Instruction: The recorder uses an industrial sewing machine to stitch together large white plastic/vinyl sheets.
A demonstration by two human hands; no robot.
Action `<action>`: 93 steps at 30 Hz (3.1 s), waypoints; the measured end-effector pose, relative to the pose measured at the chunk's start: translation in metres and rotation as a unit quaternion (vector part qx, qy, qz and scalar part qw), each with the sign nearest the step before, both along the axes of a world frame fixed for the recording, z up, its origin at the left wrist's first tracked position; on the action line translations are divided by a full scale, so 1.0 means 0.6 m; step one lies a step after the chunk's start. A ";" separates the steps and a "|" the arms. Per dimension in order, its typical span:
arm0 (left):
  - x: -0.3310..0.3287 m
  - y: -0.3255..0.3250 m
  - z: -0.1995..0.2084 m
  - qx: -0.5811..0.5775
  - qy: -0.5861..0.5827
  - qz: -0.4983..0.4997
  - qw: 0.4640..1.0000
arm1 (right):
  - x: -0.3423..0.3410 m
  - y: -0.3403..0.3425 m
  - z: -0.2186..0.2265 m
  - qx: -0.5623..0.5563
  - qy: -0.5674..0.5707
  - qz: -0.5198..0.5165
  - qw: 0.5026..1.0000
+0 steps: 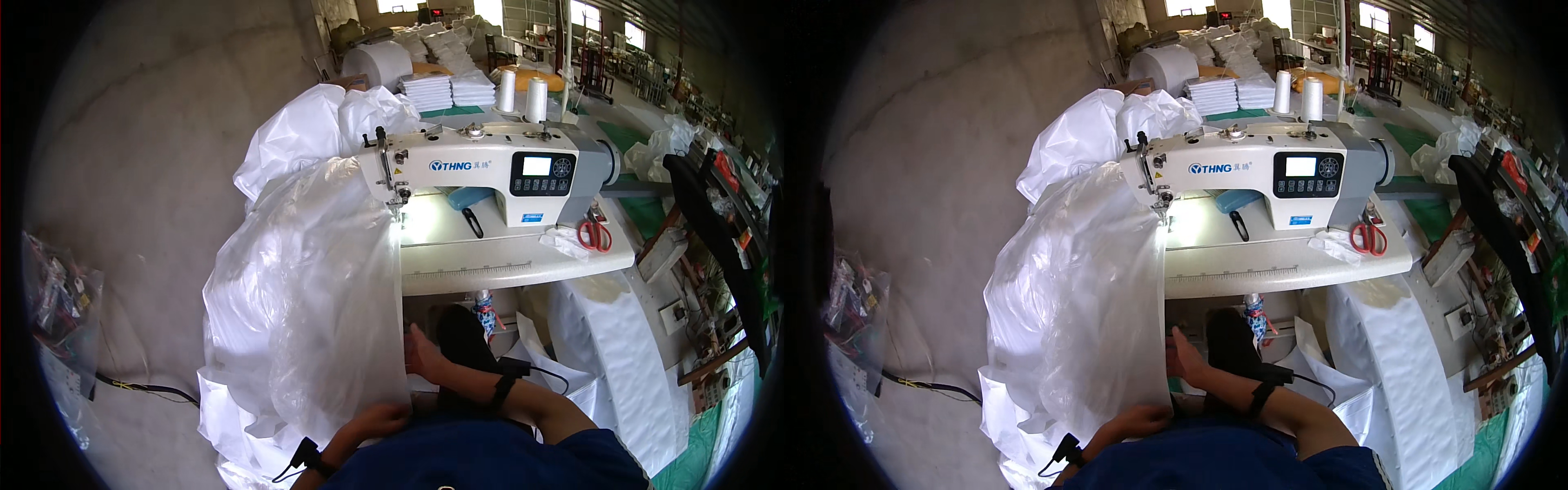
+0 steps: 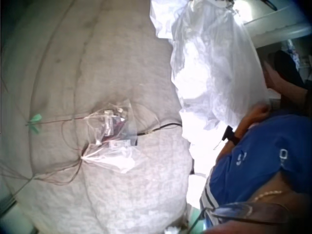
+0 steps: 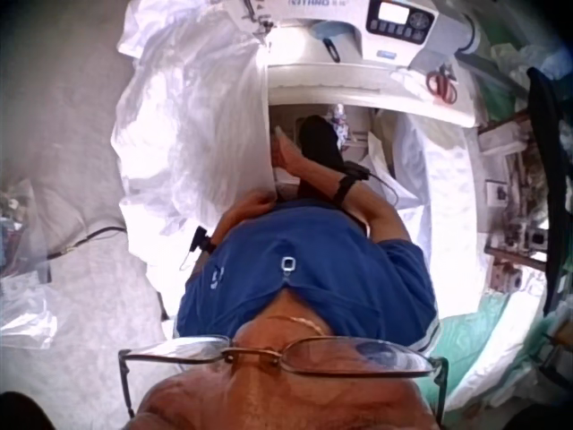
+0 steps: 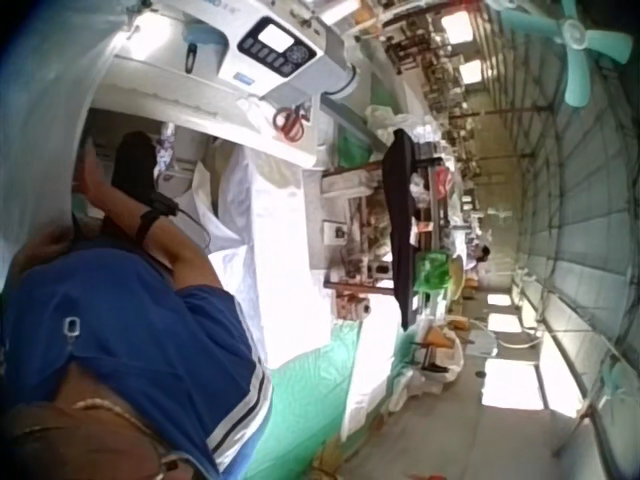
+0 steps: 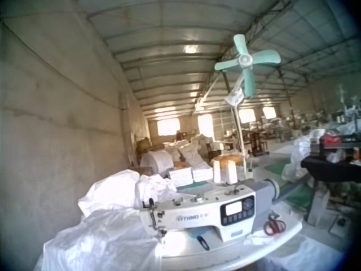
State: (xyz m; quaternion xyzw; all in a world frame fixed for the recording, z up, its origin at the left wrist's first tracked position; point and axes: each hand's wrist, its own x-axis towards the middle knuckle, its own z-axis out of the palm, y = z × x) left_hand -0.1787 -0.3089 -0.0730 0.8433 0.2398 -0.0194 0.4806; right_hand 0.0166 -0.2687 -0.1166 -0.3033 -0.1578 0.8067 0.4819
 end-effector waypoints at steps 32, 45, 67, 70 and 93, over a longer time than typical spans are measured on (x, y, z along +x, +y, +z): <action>0.139 0.074 0.128 0.389 -0.104 0.131 0.906 | 0.026 -0.065 0.137 0.088 -0.261 -0.157 0.948; 0.098 -0.014 0.051 0.266 -0.067 0.227 0.934 | 0.023 -0.015 0.075 0.129 -0.431 -0.056 0.892; 0.313 0.370 0.107 0.492 -0.061 0.158 0.854 | 0.035 0.068 0.119 0.085 -0.348 -0.127 0.925; 0.318 0.383 0.094 0.499 -0.065 0.181 0.845 | 0.045 0.080 0.126 0.089 -0.332 -0.130 0.930; 0.306 0.485 0.087 0.472 -0.119 0.234 0.842 | 0.381 0.192 0.182 0.041 -0.952 -0.165 0.254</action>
